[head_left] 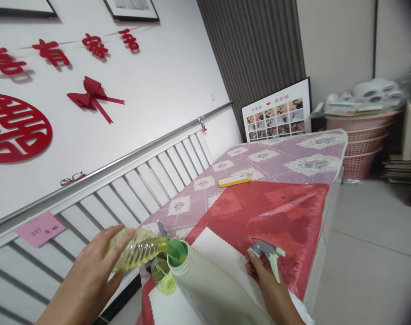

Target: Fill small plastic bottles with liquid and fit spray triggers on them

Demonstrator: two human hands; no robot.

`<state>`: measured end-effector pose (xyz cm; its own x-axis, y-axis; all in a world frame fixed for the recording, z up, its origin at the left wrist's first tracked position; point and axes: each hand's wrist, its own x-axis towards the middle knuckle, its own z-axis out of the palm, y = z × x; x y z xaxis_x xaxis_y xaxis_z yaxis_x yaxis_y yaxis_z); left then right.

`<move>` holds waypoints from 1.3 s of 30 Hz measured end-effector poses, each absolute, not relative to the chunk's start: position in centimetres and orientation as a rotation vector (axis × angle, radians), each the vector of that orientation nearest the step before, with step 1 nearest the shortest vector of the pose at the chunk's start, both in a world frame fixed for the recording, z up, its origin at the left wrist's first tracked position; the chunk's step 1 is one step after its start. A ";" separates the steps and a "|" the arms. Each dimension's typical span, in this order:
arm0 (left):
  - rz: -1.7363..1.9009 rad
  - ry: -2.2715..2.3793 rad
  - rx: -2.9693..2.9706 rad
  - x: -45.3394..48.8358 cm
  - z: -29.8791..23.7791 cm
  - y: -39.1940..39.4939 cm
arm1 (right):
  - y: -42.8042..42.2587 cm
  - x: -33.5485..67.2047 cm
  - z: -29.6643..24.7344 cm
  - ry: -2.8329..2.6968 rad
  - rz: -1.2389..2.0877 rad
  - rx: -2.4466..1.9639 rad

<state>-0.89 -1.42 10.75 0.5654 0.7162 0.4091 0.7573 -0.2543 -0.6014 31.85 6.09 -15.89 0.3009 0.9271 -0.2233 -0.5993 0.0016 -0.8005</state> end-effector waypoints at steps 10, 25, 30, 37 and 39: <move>-0.055 -1.163 -1.996 -0.7 11.2 -1.6 | 6.0 31.9 -15.4 -0.388 1.255 -0.969; -0.038 -1.135 -1.985 -0.4 11.6 -1.7 | 5.6 31.9 -15.4 -0.415 1.251 -0.983; -0.007 -1.141 -1.970 -0.5 11.7 -1.8 | 5.9 31.9 -15.9 -0.456 1.254 -0.984; 0.013 -1.117 -1.957 -0.2 11.9 -1.8 | 6.2 31.9 -16.1 -0.465 1.259 -0.967; 0.023 -1.114 -1.954 -0.2 12.0 -1.7 | 6.1 31.9 -15.9 -0.462 1.260 -0.973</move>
